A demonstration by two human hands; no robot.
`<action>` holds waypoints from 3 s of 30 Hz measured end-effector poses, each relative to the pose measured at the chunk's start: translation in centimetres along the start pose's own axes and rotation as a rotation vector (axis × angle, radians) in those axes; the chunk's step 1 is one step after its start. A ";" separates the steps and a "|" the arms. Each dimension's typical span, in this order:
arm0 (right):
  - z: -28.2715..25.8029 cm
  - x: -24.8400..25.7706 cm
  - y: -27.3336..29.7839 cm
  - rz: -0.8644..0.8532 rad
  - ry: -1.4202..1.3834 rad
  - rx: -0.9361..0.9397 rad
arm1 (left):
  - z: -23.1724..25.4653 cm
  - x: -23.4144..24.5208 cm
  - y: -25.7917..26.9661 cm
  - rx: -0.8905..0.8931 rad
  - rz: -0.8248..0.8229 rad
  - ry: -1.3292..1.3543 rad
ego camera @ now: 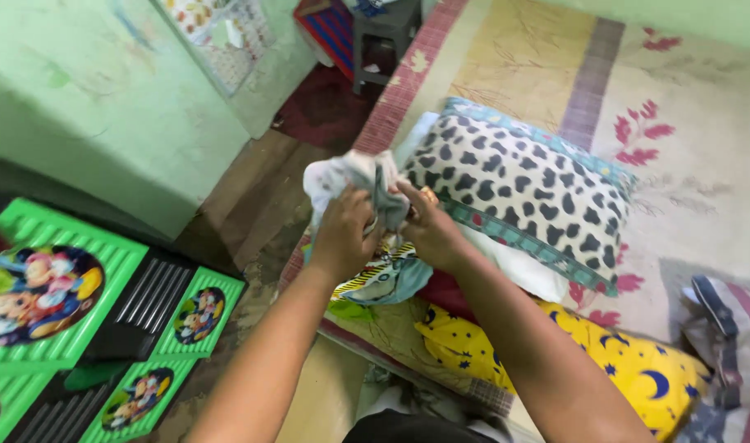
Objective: The recorder is shown putting various pillowcases onto pillows on a bed.
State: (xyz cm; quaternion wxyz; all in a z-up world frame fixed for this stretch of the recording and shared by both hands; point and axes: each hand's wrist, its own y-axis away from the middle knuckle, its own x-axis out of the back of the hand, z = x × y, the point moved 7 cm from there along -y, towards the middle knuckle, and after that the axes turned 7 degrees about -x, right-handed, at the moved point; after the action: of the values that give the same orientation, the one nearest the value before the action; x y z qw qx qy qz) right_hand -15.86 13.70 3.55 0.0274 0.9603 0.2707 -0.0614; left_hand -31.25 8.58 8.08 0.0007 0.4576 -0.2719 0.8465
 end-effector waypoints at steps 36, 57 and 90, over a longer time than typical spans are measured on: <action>30.2 34.2 44.4 0.416 1.496 -1.141 | 14.0 -49.8 20.7 -0.447 -0.996 -0.506; 20.7 35.2 44.9 0.915 0.882 -0.422 | 26.9 -22.0 8.5 -0.046 -0.383 0.315; -20.8 16.1 29.0 0.856 1.279 0.464 | 17.6 -10.1 -9.3 0.020 -0.300 0.341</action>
State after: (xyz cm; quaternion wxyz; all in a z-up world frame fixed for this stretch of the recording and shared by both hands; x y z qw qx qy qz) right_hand 15.09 -0.95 22.63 -0.3123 0.8111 -0.1773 0.4617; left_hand -9.38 10.88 12.14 0.1679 0.3433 -0.1886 0.9046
